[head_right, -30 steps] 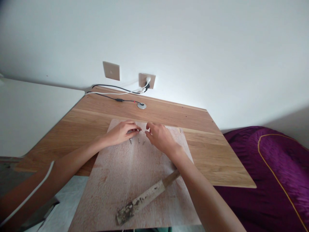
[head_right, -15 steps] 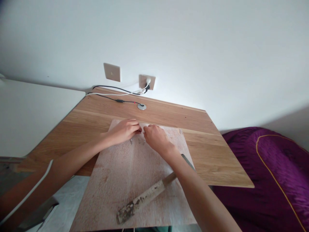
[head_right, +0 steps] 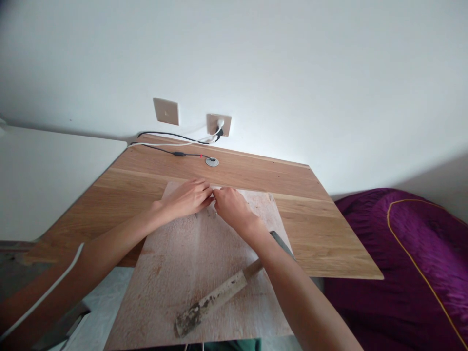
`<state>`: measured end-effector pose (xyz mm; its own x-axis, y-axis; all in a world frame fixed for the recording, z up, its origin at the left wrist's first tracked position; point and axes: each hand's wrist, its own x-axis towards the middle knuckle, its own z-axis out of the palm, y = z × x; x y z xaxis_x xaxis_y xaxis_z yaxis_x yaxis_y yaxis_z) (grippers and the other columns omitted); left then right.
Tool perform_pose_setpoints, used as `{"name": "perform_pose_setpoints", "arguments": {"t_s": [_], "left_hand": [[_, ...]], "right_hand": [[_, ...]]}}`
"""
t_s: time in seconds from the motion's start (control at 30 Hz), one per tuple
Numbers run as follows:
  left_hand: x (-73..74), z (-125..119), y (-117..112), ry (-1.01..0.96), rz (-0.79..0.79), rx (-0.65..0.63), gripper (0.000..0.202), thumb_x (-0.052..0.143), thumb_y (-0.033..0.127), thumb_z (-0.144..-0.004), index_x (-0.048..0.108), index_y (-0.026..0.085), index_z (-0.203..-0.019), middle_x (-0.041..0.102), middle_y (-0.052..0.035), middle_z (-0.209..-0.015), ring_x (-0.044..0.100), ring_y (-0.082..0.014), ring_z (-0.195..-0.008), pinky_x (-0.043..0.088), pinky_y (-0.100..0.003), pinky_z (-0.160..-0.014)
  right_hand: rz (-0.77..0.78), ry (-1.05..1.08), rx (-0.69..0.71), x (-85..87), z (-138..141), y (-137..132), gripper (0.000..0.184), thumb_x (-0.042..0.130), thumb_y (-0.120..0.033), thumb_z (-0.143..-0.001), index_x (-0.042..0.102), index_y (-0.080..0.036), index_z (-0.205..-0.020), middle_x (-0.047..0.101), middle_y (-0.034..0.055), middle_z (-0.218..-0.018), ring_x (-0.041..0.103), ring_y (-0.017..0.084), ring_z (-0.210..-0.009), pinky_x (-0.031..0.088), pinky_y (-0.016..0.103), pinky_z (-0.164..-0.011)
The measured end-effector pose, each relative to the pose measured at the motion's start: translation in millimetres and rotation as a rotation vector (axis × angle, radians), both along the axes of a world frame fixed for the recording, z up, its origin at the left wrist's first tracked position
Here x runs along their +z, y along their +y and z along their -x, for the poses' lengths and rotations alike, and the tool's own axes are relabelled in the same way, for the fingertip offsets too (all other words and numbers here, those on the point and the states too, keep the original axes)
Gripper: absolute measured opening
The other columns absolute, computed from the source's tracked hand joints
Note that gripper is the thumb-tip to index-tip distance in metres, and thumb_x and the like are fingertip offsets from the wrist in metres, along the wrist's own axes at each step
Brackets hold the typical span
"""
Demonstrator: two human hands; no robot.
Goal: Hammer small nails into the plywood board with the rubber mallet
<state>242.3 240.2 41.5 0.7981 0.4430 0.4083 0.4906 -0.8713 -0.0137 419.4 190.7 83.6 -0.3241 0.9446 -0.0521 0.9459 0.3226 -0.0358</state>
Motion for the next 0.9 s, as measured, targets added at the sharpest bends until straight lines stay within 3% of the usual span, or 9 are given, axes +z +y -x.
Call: {"name": "perform_pose_setpoints", "arguments": {"t_s": [0.17,0.33,0.47,0.63,0.77,0.9], "left_hand": [[-5.1,-4.5,-0.2,-0.005,-0.042,0.047,0.023,0.057,0.023,-0.105,0.071,0.012,-0.091,0.074,-0.0117,-0.087,0.069,-0.0266,-0.088,0.049,-0.04,-0.083],[4.5,-2.6,-3.0,-0.111,0.004,0.074,0.029,0.058,0.026,-0.107,0.069,0.014,-0.083,0.071,-0.0082,-0.083,0.067,-0.0238,-0.085,0.048,-0.037,-0.081],[12.8,9.6,-25.5,-0.17,0.028,-0.027,0.025,0.062,0.031,-0.105,0.067,0.016,-0.085,0.068,-0.0068,-0.09,0.063,-0.0235,-0.09,0.048,-0.036,-0.082],[6.1,26.1,-58.9,-0.07,0.031,-0.182,0.021,0.068,0.034,-0.102,0.064,0.017,-0.09,0.066,-0.0063,-0.094,0.061,-0.0241,-0.093,0.046,-0.037,-0.085],[-1.2,29.9,-63.3,-0.066,0.109,-0.195,0.033,0.072,0.048,-0.098,0.062,0.018,-0.088,0.066,-0.0053,-0.093,0.061,-0.0239,-0.092,0.046,-0.038,-0.086],[-0.3,30.6,-57.2,-0.145,0.155,-0.155,0.038,0.066,0.052,-0.101,0.062,0.018,-0.086,0.065,-0.0046,-0.09,0.06,-0.0223,-0.087,0.047,-0.037,-0.084]], "right_hand": [[0.003,0.04,0.001,2.2,-1.5,2.6,0.023,0.054,-0.005,-0.095,0.076,-0.014,-0.095,0.079,0.0121,-0.099,0.073,0.02,-0.087,0.046,0.027,-0.073],[0.005,0.225,-0.002,15.9,-11.6,0.3,0.021,0.058,-0.005,-0.093,0.077,-0.014,-0.096,0.079,0.0096,-0.096,0.072,0.018,-0.086,0.048,0.025,-0.078],[0.175,0.308,0.02,25.6,-26.4,-5.3,0.022,0.061,-0.007,-0.09,0.08,-0.017,-0.094,0.08,0.0047,-0.085,0.072,0.017,-0.077,0.048,0.023,-0.073],[0.306,0.267,0.083,24.1,-36.7,-8.1,0.027,0.059,-0.009,-0.091,0.08,-0.017,-0.106,0.081,0.0043,-0.082,0.074,0.018,-0.078,0.049,0.025,-0.073],[0.226,0.26,0.016,23.0,-40.3,-3.4,0.026,0.059,-0.015,-0.097,0.077,-0.016,-0.116,0.082,0.0067,-0.091,0.074,0.019,-0.082,0.049,0.025,-0.075],[0.035,0.137,-0.143,27.2,-51.4,2.8,0.022,0.056,-0.019,-0.101,0.076,-0.015,-0.111,0.081,0.0097,-0.101,0.074,0.021,-0.09,0.047,0.026,-0.076]]}}
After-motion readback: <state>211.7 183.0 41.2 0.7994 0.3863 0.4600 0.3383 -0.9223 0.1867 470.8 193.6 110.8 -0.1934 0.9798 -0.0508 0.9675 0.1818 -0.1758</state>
